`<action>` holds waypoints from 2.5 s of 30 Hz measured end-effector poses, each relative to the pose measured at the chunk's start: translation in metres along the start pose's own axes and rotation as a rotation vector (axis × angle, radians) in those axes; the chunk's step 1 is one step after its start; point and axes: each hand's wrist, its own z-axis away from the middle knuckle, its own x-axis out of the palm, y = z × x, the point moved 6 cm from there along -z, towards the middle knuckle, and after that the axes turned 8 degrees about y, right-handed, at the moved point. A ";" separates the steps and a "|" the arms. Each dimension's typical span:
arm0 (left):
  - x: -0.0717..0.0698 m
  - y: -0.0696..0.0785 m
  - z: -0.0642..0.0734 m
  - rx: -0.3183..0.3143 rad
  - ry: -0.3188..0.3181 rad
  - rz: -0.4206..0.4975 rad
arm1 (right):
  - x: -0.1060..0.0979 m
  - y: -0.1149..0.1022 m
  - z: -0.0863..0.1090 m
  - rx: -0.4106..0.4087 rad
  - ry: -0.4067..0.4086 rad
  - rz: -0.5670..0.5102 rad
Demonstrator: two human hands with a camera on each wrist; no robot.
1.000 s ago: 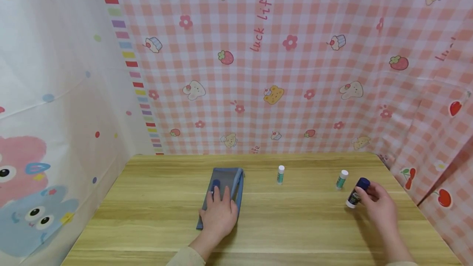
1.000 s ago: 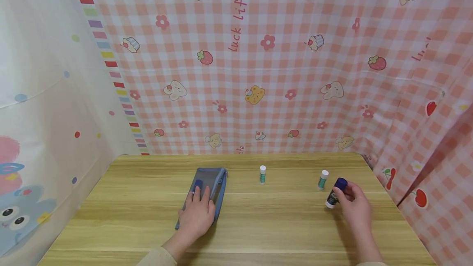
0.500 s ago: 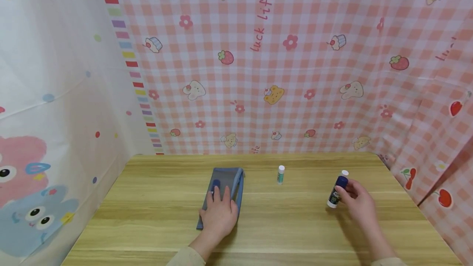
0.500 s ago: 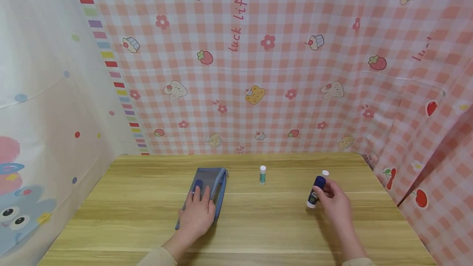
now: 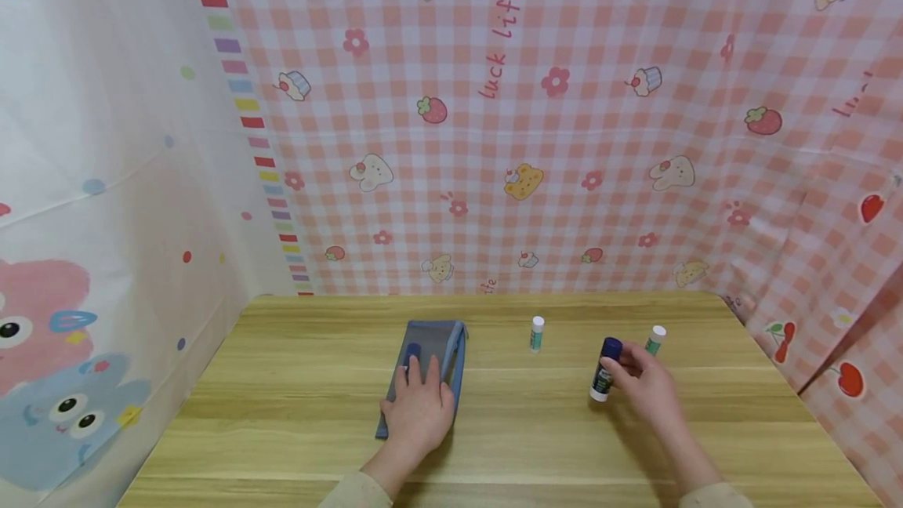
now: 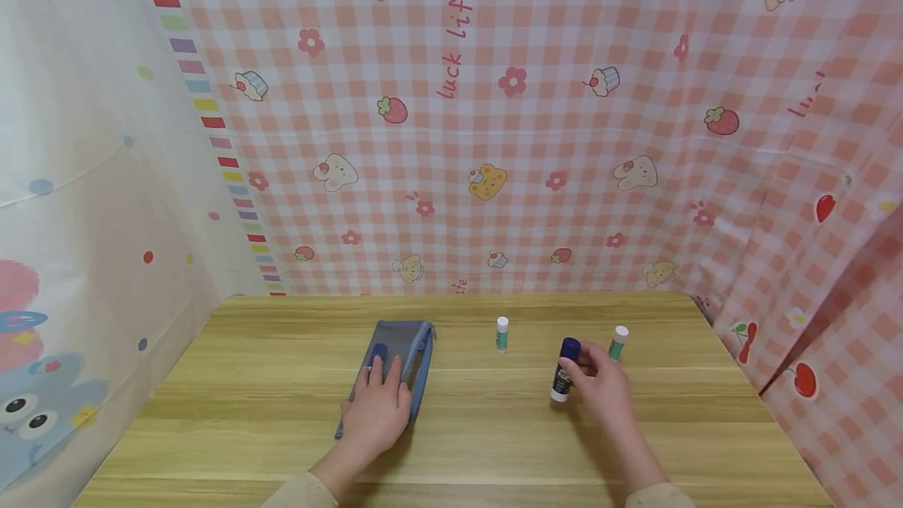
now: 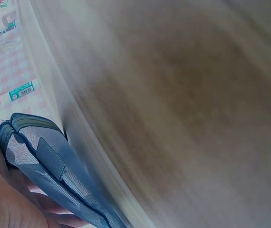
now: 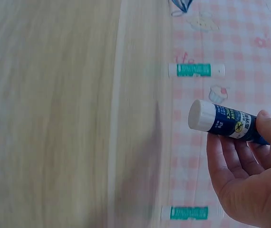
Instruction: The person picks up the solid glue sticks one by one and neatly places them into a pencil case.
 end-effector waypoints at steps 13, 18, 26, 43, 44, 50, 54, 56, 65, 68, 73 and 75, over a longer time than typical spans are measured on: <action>0.001 -0.001 0.000 -0.003 -0.010 -0.004 | 0.038 -0.015 0.005 -0.010 -0.088 -0.011; 0.001 -0.001 0.001 -0.002 -0.007 -0.006 | 0.052 -0.024 0.006 -0.033 -0.101 -0.036; 0.002 -0.001 0.000 -0.003 -0.011 -0.008 | 0.071 -0.038 0.008 -0.043 -0.113 -0.080; 0.001 -0.001 0.000 0.007 -0.006 -0.008 | 0.110 -0.050 0.014 -0.010 -0.162 -0.150; 0.001 -0.001 0.000 0.007 -0.005 -0.008 | 0.112 -0.051 0.015 -0.012 -0.166 -0.153; 0.000 0.000 0.001 0.008 -0.009 -0.013 | 0.124 -0.057 0.018 -0.012 -0.183 -0.191; 0.001 0.000 0.000 -0.002 -0.017 -0.018 | 0.131 -0.060 0.019 -0.005 -0.193 -0.207; 0.002 0.000 -0.001 -0.007 -0.024 -0.026 | 0.134 -0.061 0.020 -0.003 -0.204 -0.211; 0.002 0.000 0.000 0.002 -0.019 -0.030 | 0.154 -0.065 0.019 0.071 -0.254 -0.296; 0.002 0.000 0.000 -0.001 -0.020 -0.029 | 0.159 -0.068 0.019 0.095 -0.270 -0.328; 0.003 -0.001 0.000 -0.005 -0.026 -0.028 | 0.168 -0.072 0.018 0.101 -0.287 -0.336; 0.003 -0.001 0.000 -0.005 -0.023 -0.028 | 0.172 -0.074 0.018 0.105 -0.291 -0.341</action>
